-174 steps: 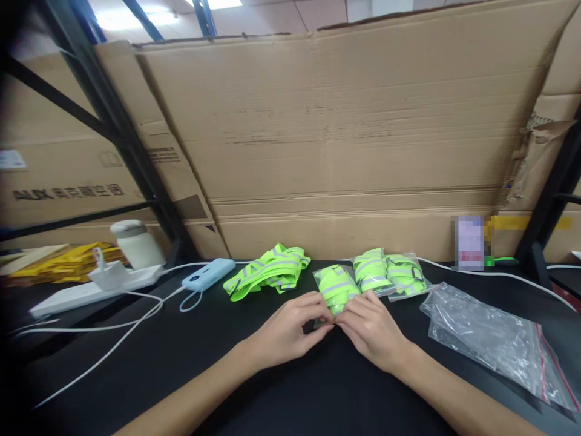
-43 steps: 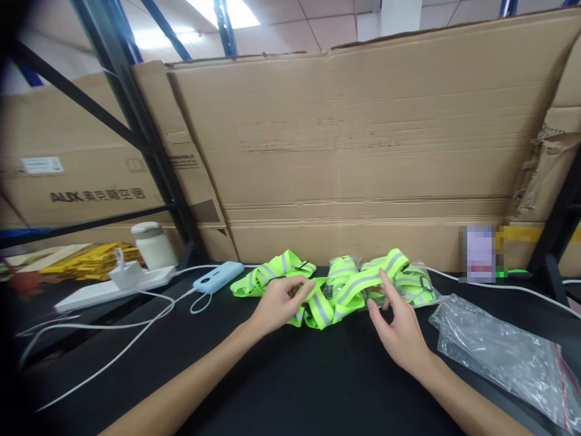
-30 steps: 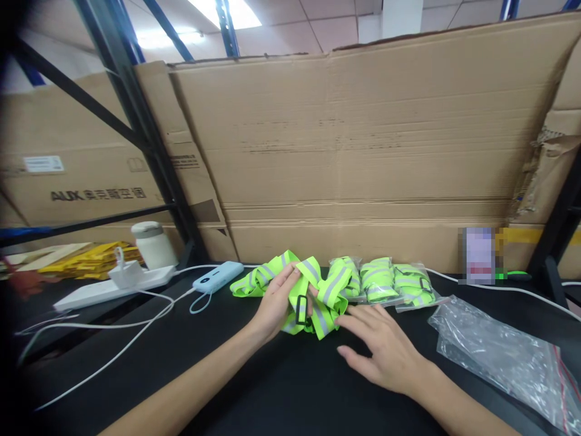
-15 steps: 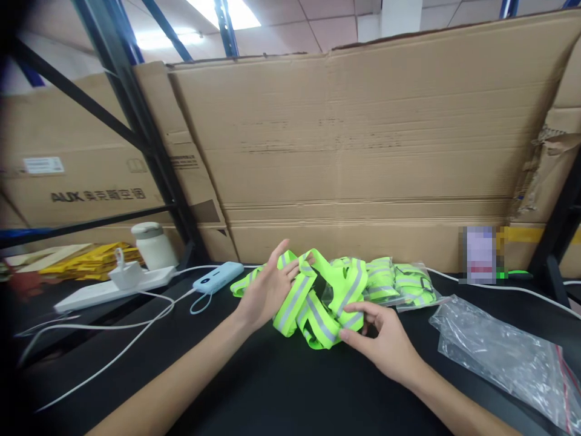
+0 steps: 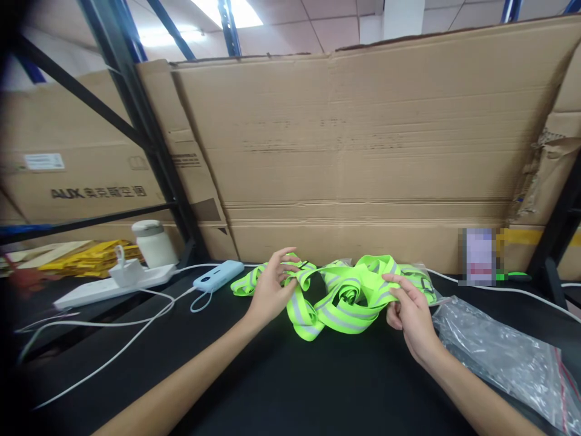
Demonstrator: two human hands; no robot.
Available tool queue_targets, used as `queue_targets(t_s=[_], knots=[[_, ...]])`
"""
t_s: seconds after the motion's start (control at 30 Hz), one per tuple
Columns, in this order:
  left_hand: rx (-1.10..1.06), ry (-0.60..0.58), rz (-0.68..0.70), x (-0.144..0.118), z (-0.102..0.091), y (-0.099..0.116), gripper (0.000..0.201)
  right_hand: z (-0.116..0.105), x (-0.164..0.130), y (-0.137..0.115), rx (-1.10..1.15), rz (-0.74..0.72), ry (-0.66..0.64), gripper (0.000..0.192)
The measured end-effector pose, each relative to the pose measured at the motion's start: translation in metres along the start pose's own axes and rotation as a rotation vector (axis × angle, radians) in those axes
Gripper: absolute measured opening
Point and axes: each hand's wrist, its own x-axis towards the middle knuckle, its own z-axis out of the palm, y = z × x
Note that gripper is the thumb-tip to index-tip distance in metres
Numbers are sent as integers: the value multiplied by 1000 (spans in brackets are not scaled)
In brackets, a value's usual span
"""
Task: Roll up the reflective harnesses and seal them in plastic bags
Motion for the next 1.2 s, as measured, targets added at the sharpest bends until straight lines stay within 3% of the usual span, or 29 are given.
queue_targets(t_s=[0.13,0.2,0.27,0.37,0.47,0.57,0.67,0.73,0.8,0.87,0.93,1.0,1.07,1.2], knots=[[-146,140,-350,6,-2,-8,37,-2,1,-5,26,10,4,61],[-163,80,-457,5,-1,-9,28,-2,1,-4,-7,-21,-14,63],[-195,-37,-579,2,1,-8,32,-2,-1,-2,-102,-91,-75,59],[-274,-185,-697,-3,7,-3,49,-3,-9,5,-504,-324,-258,48],[-428,-250,-619,-10,14,2,38,-5,-18,14,-1056,-553,-463,62],[-495,-348,-512,-15,19,6,29,-6,-19,23,-1305,-665,-439,73],[-427,-522,-400,-19,17,8,39,-5,-12,29,-1355,-832,-356,54],[-266,-642,-266,-20,12,9,46,-4,-8,29,-1365,-935,-330,44],[-52,-730,-95,-21,7,9,68,-3,-7,27,-1368,-1003,-332,34],[111,-745,67,-20,3,8,79,-1,-8,23,-1344,-1064,-364,17],[201,-688,153,-18,2,8,61,2,-11,18,-1272,-1089,-406,10],[231,-600,130,-17,2,10,40,4,-13,15,-1164,-1036,-403,11],[186,-575,31,-17,3,14,34,5,-16,12,-1068,-924,-361,12],[-52,-731,-174,-20,8,22,48,1,-19,9,-1021,-721,-303,18]])
